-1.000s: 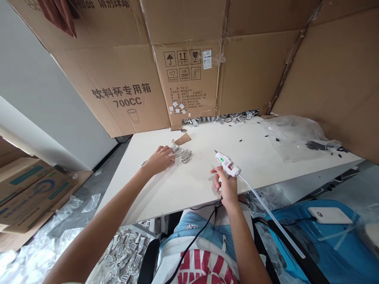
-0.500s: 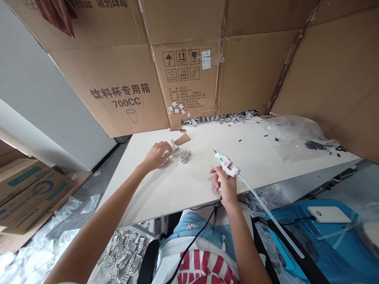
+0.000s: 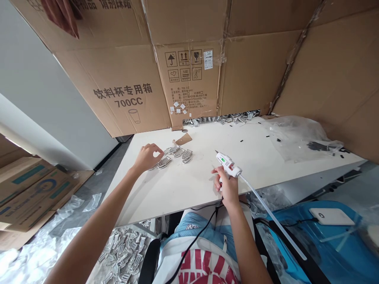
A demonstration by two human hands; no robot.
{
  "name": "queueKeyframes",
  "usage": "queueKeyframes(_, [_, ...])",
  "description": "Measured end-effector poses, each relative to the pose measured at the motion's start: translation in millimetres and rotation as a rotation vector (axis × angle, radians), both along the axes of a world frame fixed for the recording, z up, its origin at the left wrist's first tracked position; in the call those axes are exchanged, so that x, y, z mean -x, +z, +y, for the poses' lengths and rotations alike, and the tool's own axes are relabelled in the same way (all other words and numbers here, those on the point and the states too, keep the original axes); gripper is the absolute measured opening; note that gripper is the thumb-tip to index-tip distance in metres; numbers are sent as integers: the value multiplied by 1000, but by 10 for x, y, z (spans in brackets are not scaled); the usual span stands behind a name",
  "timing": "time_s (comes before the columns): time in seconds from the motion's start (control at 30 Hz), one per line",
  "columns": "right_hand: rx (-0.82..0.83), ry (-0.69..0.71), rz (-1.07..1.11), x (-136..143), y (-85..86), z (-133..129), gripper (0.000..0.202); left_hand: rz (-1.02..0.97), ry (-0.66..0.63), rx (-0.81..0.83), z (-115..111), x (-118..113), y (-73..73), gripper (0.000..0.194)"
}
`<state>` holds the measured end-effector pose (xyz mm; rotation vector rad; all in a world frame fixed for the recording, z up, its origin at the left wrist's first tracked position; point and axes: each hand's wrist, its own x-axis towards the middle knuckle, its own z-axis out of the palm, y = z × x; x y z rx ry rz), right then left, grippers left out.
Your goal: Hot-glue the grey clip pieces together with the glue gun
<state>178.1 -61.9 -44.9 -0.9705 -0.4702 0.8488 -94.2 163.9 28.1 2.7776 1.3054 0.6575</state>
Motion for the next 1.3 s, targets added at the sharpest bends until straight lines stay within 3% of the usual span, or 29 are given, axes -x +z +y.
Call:
queueKeyframes(0.37, [-4, -7, -24, -5, -31, 7, 38, 85, -25, 127, 36, -27, -35, 27])
queueKeyframes(0.77, [-15, 4, -16, -15, -49, 5, 38, 91, 41, 201, 185, -64, -79, 21])
queueKeyframes(1.3, [-18, -1, -30, -10, -39, 9, 36, 72, 54, 134, 143, -109, -73, 12])
